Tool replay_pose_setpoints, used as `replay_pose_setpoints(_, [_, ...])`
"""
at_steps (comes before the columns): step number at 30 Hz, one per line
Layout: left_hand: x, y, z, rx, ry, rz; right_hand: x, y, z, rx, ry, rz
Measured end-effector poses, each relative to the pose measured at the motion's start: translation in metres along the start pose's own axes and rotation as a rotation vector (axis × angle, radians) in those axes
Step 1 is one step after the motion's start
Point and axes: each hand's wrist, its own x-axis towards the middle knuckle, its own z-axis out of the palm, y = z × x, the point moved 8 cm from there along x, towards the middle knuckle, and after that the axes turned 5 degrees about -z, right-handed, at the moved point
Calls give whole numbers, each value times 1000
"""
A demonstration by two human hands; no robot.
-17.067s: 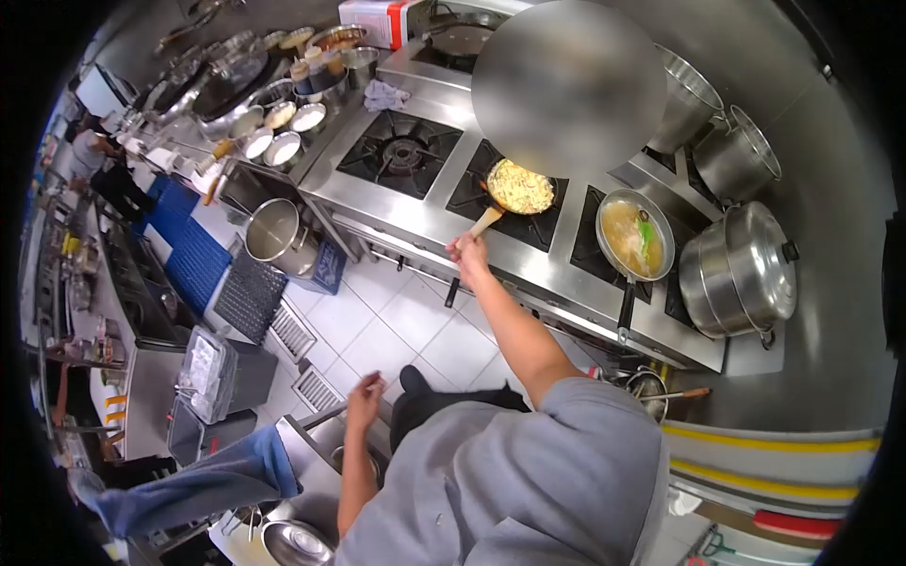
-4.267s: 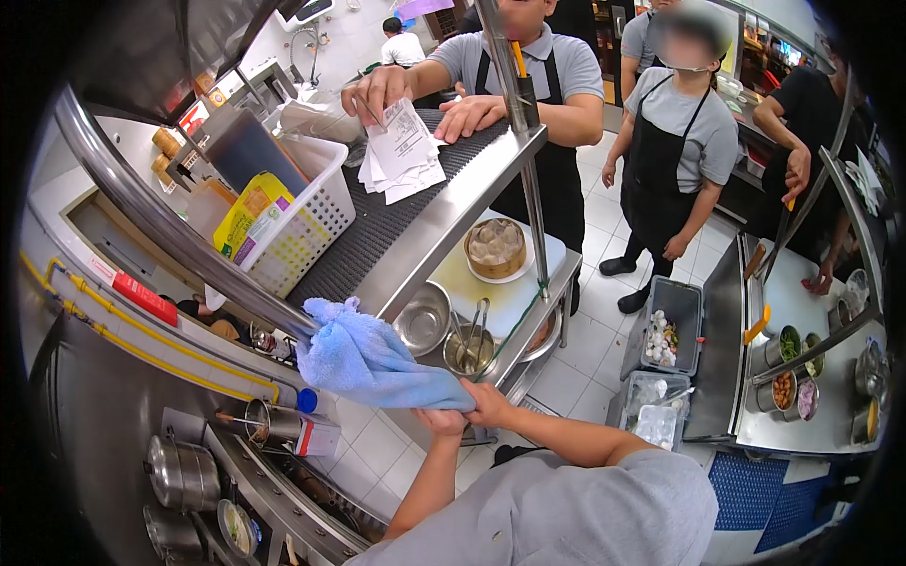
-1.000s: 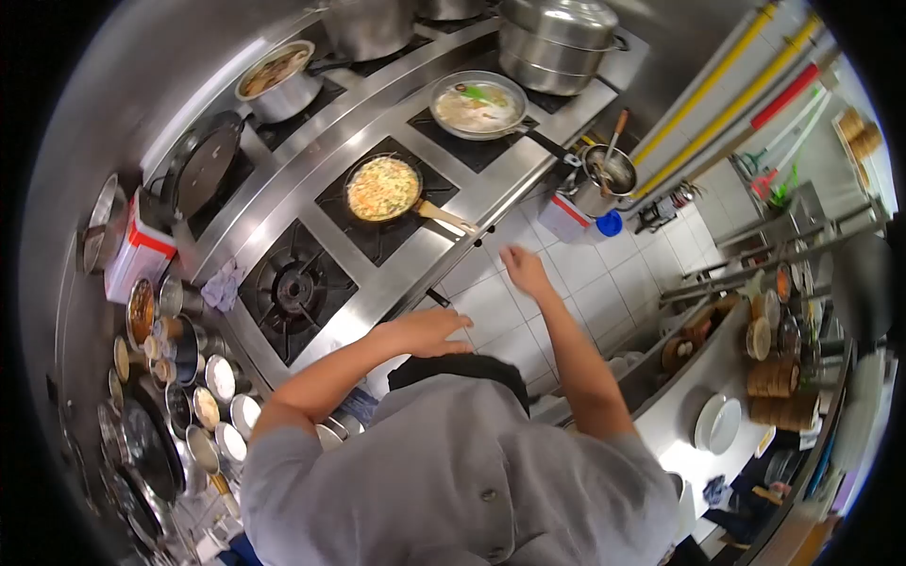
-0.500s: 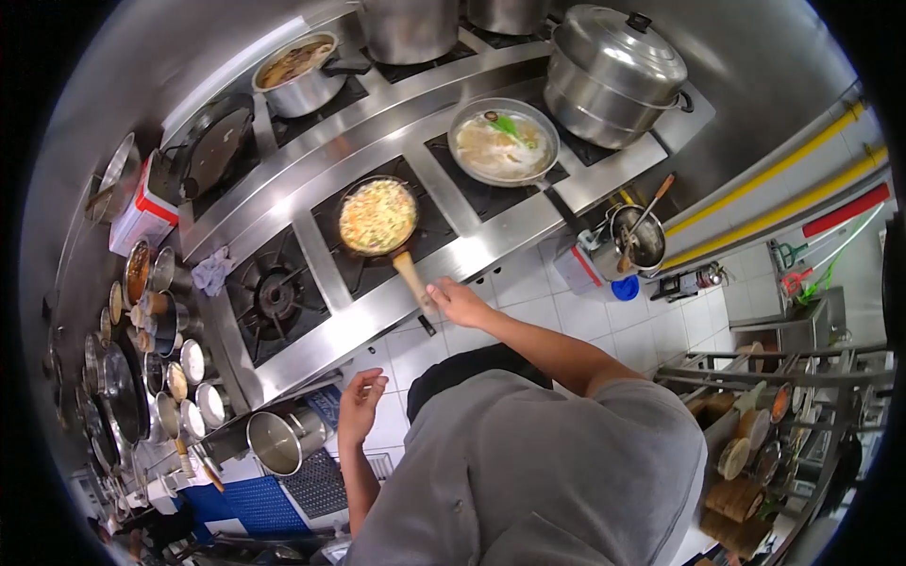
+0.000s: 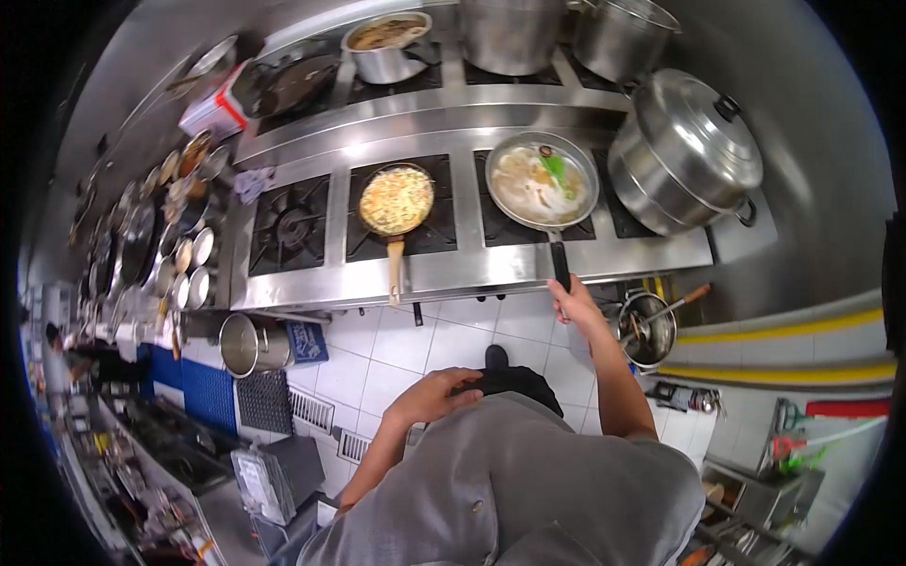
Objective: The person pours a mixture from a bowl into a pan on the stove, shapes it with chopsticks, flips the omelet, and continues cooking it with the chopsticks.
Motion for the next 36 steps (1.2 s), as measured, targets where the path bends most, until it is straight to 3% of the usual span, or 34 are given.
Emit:
replay_pose_setpoints(1, [-8, -7, -2, -10, 87, -28, -6, -6, -7, -157, 26, 40])
replay_pose_setpoints(3, [-34, -30, -11, 22, 305, -92, -8, -11, -17, -734, 550, -481])
replay_pose_setpoints(5, [-68, -42, -21, -4, 451, -199, -75, -118, 1, -709, 658, -775])
replay_pose_setpoints(7, [-103, -55, -25, -49, 565, -234, -72, -135, 48, -400, 441, -939])
replay_pose_setpoints(9, [-140, -64, -21, -114, 705, -298, -36, -115, 141, -131, -61, -651])
replay_pose_setpoints(10, [-155, -67, -15, -149, 752, -301, 11, -73, 204, -141, -271, -657])
replay_pose_setpoints(11, [-171, -67, -11, -180, 804, -300, 1, -70, 249, -183, -549, -328])
replay_pose_setpoints(12, [-185, -67, -4, -191, 840, -292, -8, -80, 278, -196, -570, -171])
replay_pose_setpoints(13, [-199, -71, 8, -211, 847, -316, 3, -92, 308, -216, -584, -199])
replay_pose_setpoints(15, [-226, -75, 28, -235, 867, -345, 61, -76, 357, 482, -351, 96])
replay_pose_setpoints(19, [-284, -101, 77, -457, 931, -360, 101, -65, 410, 450, -230, -86])
replay_pose_setpoints(21, [-300, -125, 97, -623, 1010, -310, 89, -64, 394, 523, -333, -2])
replay_pose_setpoints(23, [-325, -158, 118, -852, 1116, -291, 81, -58, 375, 449, -272, 0])
replay_pose_setpoints(27, [-347, -197, 94, -996, 1203, -292, 83, -64, 382, 520, -526, 70])
replay_pose_setpoints(29, [-343, -215, 65, -1077, 1190, -296, 87, -63, 378, 803, -354, 151])
replay_pose_setpoints(33, [-312, -288, -4, -934, 1053, -184, 102, -66, 377, 550, 2, -145])
replay_pose_setpoints(35, [-307, -345, -28, -637, 1054, -355, 92, -77, 373, 486, 104, -126])
replay_pose_setpoints(36, [-309, -366, -39, -652, 1064, -405, 90, -84, 368, 357, 121, -78])
